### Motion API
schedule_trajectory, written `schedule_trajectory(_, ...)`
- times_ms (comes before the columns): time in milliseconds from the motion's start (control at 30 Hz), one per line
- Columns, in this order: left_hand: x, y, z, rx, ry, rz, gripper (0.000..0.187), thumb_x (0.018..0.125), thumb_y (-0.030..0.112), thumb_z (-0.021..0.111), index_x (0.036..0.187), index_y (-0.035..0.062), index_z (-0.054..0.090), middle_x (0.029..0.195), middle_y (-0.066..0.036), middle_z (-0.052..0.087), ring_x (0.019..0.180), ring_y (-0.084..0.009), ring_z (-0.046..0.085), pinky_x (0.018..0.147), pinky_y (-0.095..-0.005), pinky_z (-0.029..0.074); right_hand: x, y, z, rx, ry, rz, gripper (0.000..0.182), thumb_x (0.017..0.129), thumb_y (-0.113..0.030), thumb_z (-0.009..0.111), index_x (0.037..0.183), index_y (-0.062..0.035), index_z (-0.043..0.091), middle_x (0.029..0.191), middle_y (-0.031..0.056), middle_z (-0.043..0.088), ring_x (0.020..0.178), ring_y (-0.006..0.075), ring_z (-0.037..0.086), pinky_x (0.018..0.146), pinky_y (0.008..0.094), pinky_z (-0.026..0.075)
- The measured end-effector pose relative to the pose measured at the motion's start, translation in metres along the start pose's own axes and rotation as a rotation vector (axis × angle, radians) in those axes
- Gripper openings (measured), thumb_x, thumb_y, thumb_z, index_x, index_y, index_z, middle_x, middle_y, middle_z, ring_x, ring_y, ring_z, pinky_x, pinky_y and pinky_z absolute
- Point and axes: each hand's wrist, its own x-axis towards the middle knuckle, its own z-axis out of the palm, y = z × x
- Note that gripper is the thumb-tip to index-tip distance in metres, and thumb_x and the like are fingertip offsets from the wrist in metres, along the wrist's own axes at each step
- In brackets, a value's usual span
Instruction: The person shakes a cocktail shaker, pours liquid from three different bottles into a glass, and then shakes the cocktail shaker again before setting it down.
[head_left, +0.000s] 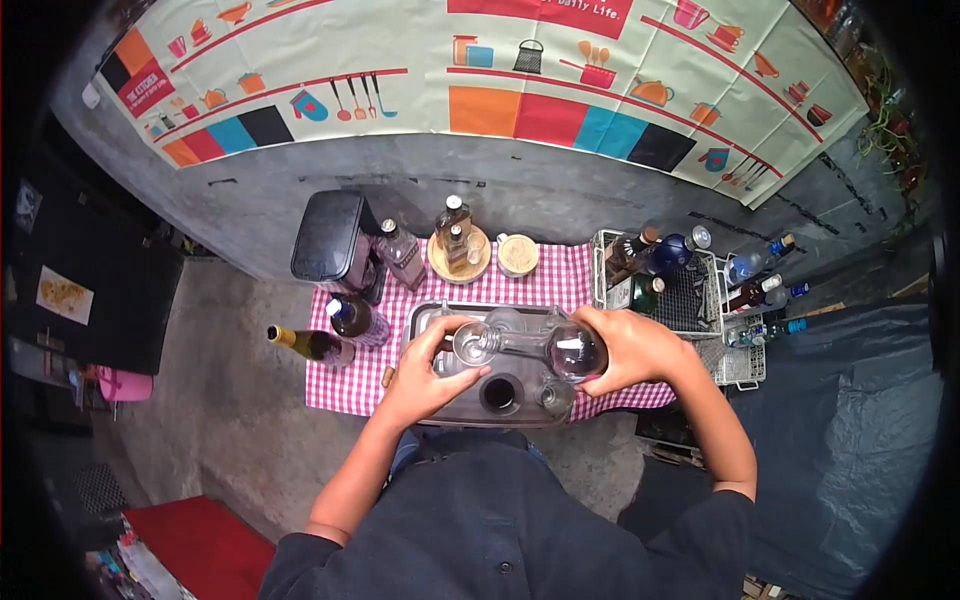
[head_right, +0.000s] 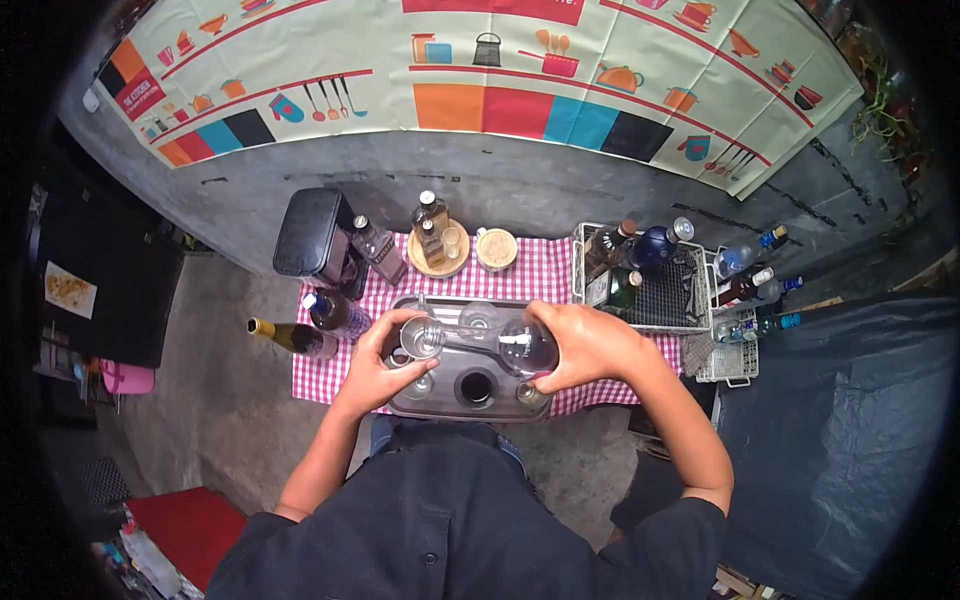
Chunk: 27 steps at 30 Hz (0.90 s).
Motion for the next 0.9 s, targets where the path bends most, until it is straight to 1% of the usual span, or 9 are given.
schedule_trajectory(100,-0.001,0.008,0.004,0.025,0.019,0.009,0.057,0.073,0.004,0.081,0.123,0.0008,0.056,0.116,-0.009,0.063,0.109,-0.0165,0.061,0.095,-0.0304,0.049,-0.002,-0.002,-0.007,-0.022,-0.037,0.023,0.069,0.060,-0.034,0.080,0.112,0.0031,0.052,0.087,0.0246,0.067,0.084,0.0406,0.067,0.076,0.0450,0.054)
schedule_trajectory(167,-0.002,0.010,0.006,0.014,0.034,0.017,0.056,0.072,0.005,0.082,0.122,0.0012,0.057,0.115,-0.009,0.064,0.108,-0.0166,0.062,0.094,-0.0306,0.049,-0.004,-0.004,-0.010,-0.058,-0.058,0.048,0.069,0.058,-0.030,0.082,0.112,0.0008,0.053,0.089,0.0207,0.068,0.084,0.0392,0.068,0.077,0.0429,0.055)
schedule_trajectory(267,-0.003,0.012,0.010,0.062,0.081,0.068,0.053,0.072,0.009,0.081,0.120,0.0043,0.060,0.112,-0.010,0.067,0.104,-0.0224,0.065,0.092,-0.0349,0.048,-0.005,-0.002,-0.013,-0.075,-0.095,0.043,0.069,0.058,-0.029,0.081,0.112,0.0014,0.053,0.088,0.0208,0.068,0.083,0.0393,0.068,0.075,0.0426,0.055)
schedule_trajectory(433,-0.008,0.009,0.018,0.110,0.094,0.076,0.053,0.071,0.010,0.082,0.118,0.0021,0.061,0.112,-0.010,0.066,0.106,-0.0202,0.064,0.092,-0.0337,0.049,-0.008,0.001,-0.017,-0.128,-0.116,0.028,0.064,0.057,-0.029,0.081,0.106,0.0013,0.052,0.085,0.0210,0.068,0.082,0.0388,0.068,0.072,0.0429,0.056)
schedule_trajectory(500,-0.010,0.009,0.021,0.133,0.106,0.063,0.053,0.071,0.009,0.082,0.119,0.0020,0.061,0.111,-0.011,0.067,0.105,-0.0208,0.064,0.092,-0.0340,0.049,-0.009,0.002,-0.019,-0.128,-0.155,0.026,0.076,0.061,-0.035,0.079,0.114,0.0101,0.049,0.088,0.0271,0.065,0.086,0.0426,0.066,0.077,0.0454,0.054)
schedule_trajectory(533,-0.010,0.008,0.022,0.138,0.108,0.062,0.053,0.071,0.009,0.081,0.119,0.0019,0.061,0.111,-0.011,0.067,0.104,-0.0220,0.065,0.092,-0.0343,0.050,-0.010,0.001,-0.021,-0.119,-0.164,0.025,0.077,0.061,-0.035,0.079,0.115,0.0111,0.049,0.089,0.0274,0.065,0.086,0.0426,0.066,0.077,0.0453,0.054)
schedule_trajectory(667,-0.012,0.005,0.028,0.130,0.118,0.061,0.053,0.071,0.009,0.081,0.119,0.0018,0.060,0.112,-0.012,0.067,0.105,-0.0226,0.066,0.092,-0.0347,0.050,-0.012,-0.008,-0.028,-0.146,-0.185,0.043,0.075,0.061,-0.035,0.079,0.114,0.0107,0.050,0.090,0.0278,0.065,0.086,0.0422,0.066,0.077,0.0454,0.054)
schedule_trajectory(867,-0.015,0.010,0.035,0.227,0.168,0.097,0.053,0.071,0.010,0.081,0.119,0.0019,0.061,0.111,-0.013,0.069,0.102,-0.0243,0.068,0.091,-0.0351,0.052,-0.014,-0.004,-0.026,-0.183,-0.200,0.061,0.069,0.061,-0.033,0.080,0.107,0.0084,0.050,0.084,0.0273,0.065,0.083,0.0430,0.066,0.075,0.0459,0.054)
schedule_trajectory(900,-0.016,0.012,0.035,0.227,0.168,0.078,0.052,0.071,0.011,0.081,0.119,0.0022,0.061,0.110,-0.013,0.069,0.101,-0.0245,0.069,0.090,-0.0348,0.053,-0.015,-0.003,-0.026,-0.193,-0.187,0.056,0.066,0.060,-0.032,0.080,0.104,0.0054,0.050,0.081,0.0247,0.065,0.081,0.0416,0.067,0.072,0.0452,0.054)
